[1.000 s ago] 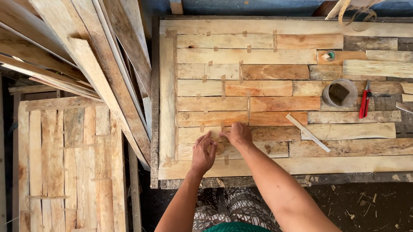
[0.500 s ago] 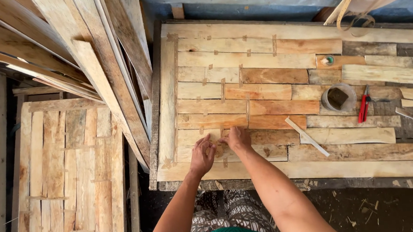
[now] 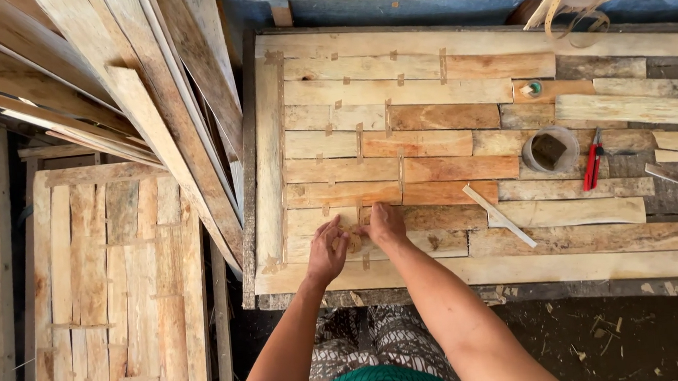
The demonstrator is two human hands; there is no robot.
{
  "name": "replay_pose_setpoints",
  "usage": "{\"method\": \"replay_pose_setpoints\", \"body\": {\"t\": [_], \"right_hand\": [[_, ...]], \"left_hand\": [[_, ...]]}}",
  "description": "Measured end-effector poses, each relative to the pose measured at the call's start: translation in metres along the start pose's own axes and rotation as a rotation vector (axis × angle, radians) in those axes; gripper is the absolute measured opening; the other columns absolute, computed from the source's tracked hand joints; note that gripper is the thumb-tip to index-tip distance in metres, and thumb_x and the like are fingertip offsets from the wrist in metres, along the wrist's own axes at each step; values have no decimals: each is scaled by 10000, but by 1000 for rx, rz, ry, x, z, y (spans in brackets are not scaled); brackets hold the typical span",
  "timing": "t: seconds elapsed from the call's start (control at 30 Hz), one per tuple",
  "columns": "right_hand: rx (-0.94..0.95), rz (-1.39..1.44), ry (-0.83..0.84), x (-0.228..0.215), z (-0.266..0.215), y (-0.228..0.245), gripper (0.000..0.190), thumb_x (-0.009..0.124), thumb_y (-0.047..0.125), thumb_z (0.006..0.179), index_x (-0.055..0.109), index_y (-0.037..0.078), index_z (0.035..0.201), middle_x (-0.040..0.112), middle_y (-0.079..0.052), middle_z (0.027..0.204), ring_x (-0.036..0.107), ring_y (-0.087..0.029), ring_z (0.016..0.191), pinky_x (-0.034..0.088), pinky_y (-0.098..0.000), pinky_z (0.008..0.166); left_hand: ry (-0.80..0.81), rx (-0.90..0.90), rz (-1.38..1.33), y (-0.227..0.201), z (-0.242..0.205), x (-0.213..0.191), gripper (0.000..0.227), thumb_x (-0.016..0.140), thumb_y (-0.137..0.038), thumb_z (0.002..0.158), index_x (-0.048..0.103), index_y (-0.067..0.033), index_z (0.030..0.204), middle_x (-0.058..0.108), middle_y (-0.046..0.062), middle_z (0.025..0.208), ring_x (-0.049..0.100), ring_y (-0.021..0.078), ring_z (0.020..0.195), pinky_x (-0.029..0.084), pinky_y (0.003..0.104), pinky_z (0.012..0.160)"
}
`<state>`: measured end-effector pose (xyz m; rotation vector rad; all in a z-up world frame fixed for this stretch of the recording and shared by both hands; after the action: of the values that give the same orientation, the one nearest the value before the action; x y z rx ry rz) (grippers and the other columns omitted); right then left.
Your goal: Assembling a wooden panel by gluing small wood pieces together.
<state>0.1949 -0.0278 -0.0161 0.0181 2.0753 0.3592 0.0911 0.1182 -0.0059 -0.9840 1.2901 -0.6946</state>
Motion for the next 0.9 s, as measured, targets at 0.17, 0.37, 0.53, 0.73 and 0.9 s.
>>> {"method": "replay_pose_setpoints", "body": {"t": [0.17, 0.37, 0.53, 0.73, 0.9], "right_hand": [[292, 761, 88, 52, 18, -41, 443, 705, 418, 941, 571, -1, 995, 625, -140, 957, 726, -289, 871, 566, -426, 751], [-19, 86, 113, 19, 5, -15, 549, 912, 346, 762, 537, 33, 1014, 641, -120, 1015, 663, -275, 982, 543, -406, 858], [36, 66, 133, 22, -5, -12, 511, 911, 287, 762, 539, 50, 1020, 644, -116, 1028, 653, -265, 977, 543, -407, 854], [80, 69, 159, 18, 8, -18, 463, 886, 279, 799, 530, 76, 1013, 651, -110, 1028, 654, -248, 965, 555, -386, 830], [-131, 134, 88, 20, 12, -21, 486, 951, 167, 696, 545, 56, 937, 656, -120, 970, 657, -252, 911, 542, -382, 786]], "left_hand": [[24, 1, 5, 5, 0, 2, 197, 656, -195, 954, 667, -6, 899, 621, 223, 1416, 552, 424, 1292, 460, 472, 1068], [31, -51, -18, 6, 1, 1, 204, 653, -201, 947, 662, -5, 891, 621, 213, 1417, 553, 409, 1303, 461, 459, 1067], [30, -50, -38, 8, -5, 1, 202, 650, -202, 947, 667, -8, 895, 620, 204, 1428, 555, 398, 1319, 465, 449, 1074], [51, -54, -35, 0, 4, -2, 212, 640, -199, 954, 675, 0, 887, 607, 208, 1439, 534, 400, 1335, 458, 456, 1067], [45, -84, -27, 1, 4, -5, 230, 631, -213, 972, 680, 1, 901, 625, 192, 1428, 555, 392, 1300, 471, 451, 1063]]}}
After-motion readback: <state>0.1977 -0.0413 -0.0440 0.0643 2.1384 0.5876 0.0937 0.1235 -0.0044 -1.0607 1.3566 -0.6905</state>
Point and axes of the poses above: each hand's wrist, its own z-axis towards the middle knuckle, its own x-axis out of the palm, y = z × x, the point moved 8 cm from there along z, towards the middle knuckle
